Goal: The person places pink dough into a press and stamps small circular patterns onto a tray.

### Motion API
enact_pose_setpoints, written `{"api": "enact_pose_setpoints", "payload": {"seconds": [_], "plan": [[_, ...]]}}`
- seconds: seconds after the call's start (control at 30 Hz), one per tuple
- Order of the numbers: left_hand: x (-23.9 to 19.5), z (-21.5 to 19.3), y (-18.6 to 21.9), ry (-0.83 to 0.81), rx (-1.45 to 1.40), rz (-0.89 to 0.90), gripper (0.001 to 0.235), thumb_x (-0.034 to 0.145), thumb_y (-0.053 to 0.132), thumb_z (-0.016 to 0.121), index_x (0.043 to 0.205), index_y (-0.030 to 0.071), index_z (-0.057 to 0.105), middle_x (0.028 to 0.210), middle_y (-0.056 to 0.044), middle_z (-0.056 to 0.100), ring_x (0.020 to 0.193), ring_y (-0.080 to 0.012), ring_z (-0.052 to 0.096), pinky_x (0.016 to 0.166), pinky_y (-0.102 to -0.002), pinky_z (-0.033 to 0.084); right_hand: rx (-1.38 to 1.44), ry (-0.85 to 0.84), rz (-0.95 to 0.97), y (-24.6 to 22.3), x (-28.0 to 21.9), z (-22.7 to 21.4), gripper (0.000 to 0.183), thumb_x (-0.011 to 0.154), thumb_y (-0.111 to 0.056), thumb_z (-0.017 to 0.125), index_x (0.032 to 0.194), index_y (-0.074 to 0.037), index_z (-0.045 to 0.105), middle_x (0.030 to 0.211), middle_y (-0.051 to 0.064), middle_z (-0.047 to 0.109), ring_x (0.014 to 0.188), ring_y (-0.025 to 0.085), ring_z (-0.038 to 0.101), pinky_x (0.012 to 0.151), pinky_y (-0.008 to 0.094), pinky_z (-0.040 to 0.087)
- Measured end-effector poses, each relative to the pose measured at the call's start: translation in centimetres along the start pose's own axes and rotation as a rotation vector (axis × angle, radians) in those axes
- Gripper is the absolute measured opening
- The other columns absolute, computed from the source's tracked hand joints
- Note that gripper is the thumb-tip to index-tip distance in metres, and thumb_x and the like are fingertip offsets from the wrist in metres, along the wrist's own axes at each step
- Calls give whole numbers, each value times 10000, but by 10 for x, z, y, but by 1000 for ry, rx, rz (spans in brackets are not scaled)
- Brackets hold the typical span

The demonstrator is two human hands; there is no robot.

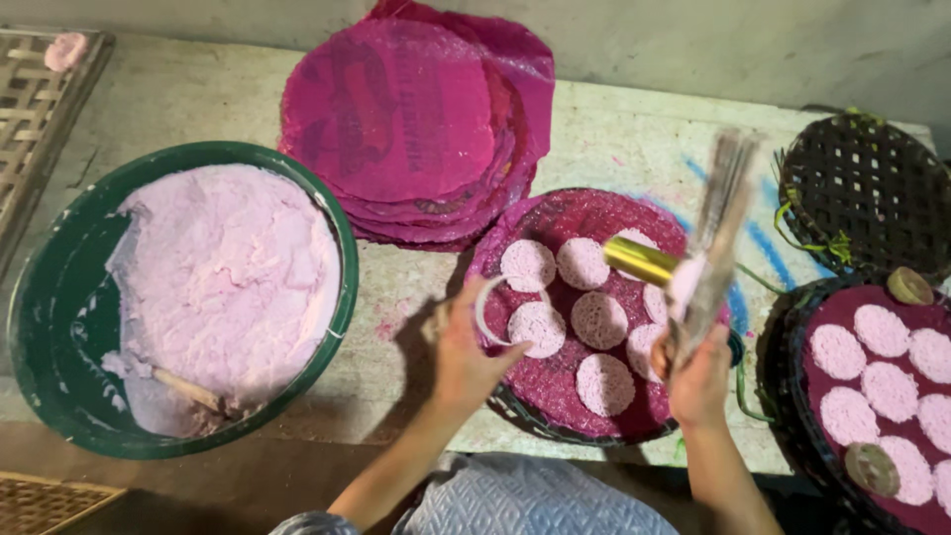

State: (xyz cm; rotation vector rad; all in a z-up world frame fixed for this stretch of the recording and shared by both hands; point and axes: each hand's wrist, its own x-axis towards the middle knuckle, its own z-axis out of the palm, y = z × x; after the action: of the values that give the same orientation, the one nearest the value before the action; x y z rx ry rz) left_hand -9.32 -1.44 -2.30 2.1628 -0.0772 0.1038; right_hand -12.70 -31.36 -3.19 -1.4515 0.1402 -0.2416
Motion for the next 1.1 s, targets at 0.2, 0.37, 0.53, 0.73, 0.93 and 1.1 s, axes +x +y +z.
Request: {"api": "enact_pose_setpoints", "payload": {"seconds": [0.2, 0.37, 0.53, 0.73, 0.93, 1.1], "plan": [[-11, -55, -63, 214, 22, 147, 976, 669, 190, 927, 1451, -26, 385, 1378, -271, 536, 1274, -453, 511, 1058, -455, 422, -133, -299, 76, 23, 111, 105, 389, 1010, -354, 647, 1206, -24, 579, 773, 36, 495, 639, 127, 453, 543, 287, 368], [-36, -80, -95, 192, 341, 32, 996, 622, 341, 926, 1402, -5, 413, 1312, -267, 552, 1240, -464, 498, 1044, -517, 404, -1037, -331, -106, 70, 197, 243, 513, 914, -415, 722, 1175, -16, 535, 971, 236, 711, 912, 428, 689, 765, 537, 520], [-36, -92, -105, 35, 382, -48, 933, 698, 410, 864, 1445, 46, 439, 1401, -243, 524, 1270, -434, 491, 1003, -489, 433, -1039, -439, 11, 87, 207, 298, 345, 953, -320, 696, 1104, -22, 607, 982, 215, 717, 951, 387, 712, 830, 489, 547], [-11, -75, -81, 109, 193, 232, 475, 849, 218, 753, 1274, 54, 620, 1334, -148, 629, 1269, -370, 553, 1049, -460, 438, -849, -213, -660, 85, 180, 172, 358, 841, -157, 818, 1148, -56, 664, 1231, 166, 570, 1183, 349, 551, 962, 484, 496], [31, -42, -35, 68, 63, 279, 429, 824, 124, 747, 1236, 44, 657, 1266, -145, 655, 1215, -332, 590, 1047, -438, 456, -196, 269, -136, 83, 219, -74, 212, 983, -62, 622, 1189, -85, 666, 979, 36, 661, 852, 149, 628, 746, 298, 523], [31, -27, -34, 147, 120, 347, 433, 818, 90, 742, 1237, 37, 647, 1270, -155, 649, 1213, -343, 602, 1070, -450, 460, 379, 567, 109, 65, 234, -182, 117, 1031, -136, 620, 1055, -23, 636, 888, 98, 660, 768, 219, 634, 625, 291, 540]]}}
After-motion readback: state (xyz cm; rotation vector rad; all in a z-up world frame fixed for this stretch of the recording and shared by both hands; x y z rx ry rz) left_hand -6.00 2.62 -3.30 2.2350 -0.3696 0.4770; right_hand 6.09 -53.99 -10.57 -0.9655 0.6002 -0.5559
